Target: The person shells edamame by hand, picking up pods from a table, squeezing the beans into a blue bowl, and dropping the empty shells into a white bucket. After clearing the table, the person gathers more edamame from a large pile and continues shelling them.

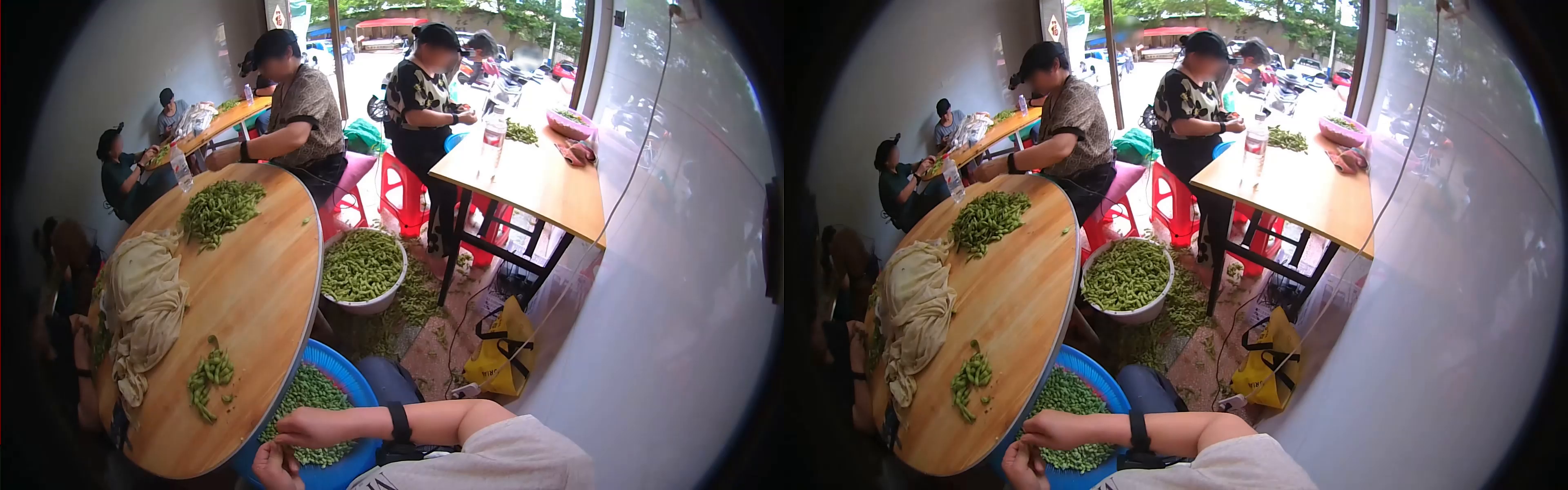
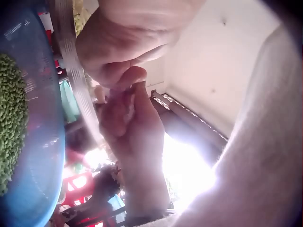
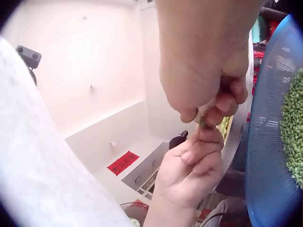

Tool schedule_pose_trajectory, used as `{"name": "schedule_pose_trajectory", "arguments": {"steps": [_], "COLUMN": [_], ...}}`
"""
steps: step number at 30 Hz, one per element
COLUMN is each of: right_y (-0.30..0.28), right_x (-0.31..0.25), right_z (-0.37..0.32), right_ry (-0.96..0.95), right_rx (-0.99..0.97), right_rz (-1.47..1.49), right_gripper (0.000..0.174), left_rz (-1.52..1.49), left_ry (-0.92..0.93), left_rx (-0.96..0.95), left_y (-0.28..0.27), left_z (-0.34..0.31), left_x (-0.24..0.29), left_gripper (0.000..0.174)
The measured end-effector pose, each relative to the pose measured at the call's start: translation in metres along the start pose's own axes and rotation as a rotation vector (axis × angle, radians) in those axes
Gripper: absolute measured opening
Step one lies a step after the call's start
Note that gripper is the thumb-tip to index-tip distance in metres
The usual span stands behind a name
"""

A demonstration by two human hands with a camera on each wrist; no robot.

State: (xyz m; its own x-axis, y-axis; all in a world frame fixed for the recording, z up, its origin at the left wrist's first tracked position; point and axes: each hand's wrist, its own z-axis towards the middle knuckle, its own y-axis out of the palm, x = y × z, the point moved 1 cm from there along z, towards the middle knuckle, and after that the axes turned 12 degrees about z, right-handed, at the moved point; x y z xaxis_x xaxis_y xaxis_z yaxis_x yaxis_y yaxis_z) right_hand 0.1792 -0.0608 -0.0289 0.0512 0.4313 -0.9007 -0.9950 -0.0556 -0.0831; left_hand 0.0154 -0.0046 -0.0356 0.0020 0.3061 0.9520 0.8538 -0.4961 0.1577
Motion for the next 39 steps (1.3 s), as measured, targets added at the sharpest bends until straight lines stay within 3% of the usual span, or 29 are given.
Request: {"name": "schedule_pose_trajectory", "arguments": {"steps": [3, 6, 7, 10, 13, 17, 22, 25, 29, 31, 34, 37, 39], "right_y": [0.002, -0.003, -0.004, -0.001, 0.006, 0.024, 0.045, 0.05, 0.044, 0.03, 0.024, 0.04, 0.046], "right_x": [-0.001, -0.005, -0.009, -0.01, 0.002, 0.004, 0.013, 0.012, 0.008, -0.002, -0.012, 0.015, 0.038], "right_z": [-0.004, 0.002, 0.004, 0.009, 0.011, 0.021, 0.034, 0.04, 0.041, 0.047, 0.084, 0.129, 0.143], "right_ry": [0.065, 0.261, 0.269, 0.29, 0.269, 0.419, 0.315, 0.263, 0.332, 0.377, 0.312, 0.188, 0.149], "right_rx": [-0.048, -0.113, -0.063, -0.152, -0.212, -0.206, -0.185, -0.198, -0.277, -0.371, -0.3, -0.146, -0.077], "right_rz": [0.0, 0.011, -0.035, 0.106, 0.194, -0.079, -0.171, -0.343, -0.564, -0.64, -0.531, -0.567, -0.623], "right_gripper": [0.033, 0.039, 0.037, 0.03, 0.024, 0.026, 0.02, 0.019, 0.019, 0.019, 0.019, 0.017, 0.015], "left_rz": [0.15, 0.655, 0.652, 0.605, 0.525, 0.697, 0.679, 0.826, 0.827, 0.944, 1.114, 1.393, 1.533], "left_ry": [-0.007, 0.25, 0.246, 0.152, 0.161, 0.3, 0.256, 0.5, 0.351, 0.336, 0.189, 0.016, 0.132], "left_rx": [0.018, 0.114, 0.125, 0.127, 0.257, 0.354, 0.354, 0.419, 0.423, 0.527, 0.699, 0.733, 0.829], "left_y": [-0.005, -0.01, -0.005, 0.001, 0.0, -0.003, -0.02, -0.019, -0.034, -0.061, -0.117, -0.159, -0.161], "left_z": [-0.002, -0.007, -0.014, -0.03, -0.037, -0.043, -0.04, -0.037, -0.046, -0.051, -0.059, -0.068, -0.067], "left_x": [-0.003, -0.013, -0.006, 0.011, -0.006, -0.001, -0.003, -0.009, -0.011, -0.012, -0.027, -0.042, -0.034], "left_gripper": [0.01, 0.011, 0.011, 0.01, 0.006, 0.008, 0.006, 0.013, 0.014, 0.009, 0.011, 0.023, 0.023]}}
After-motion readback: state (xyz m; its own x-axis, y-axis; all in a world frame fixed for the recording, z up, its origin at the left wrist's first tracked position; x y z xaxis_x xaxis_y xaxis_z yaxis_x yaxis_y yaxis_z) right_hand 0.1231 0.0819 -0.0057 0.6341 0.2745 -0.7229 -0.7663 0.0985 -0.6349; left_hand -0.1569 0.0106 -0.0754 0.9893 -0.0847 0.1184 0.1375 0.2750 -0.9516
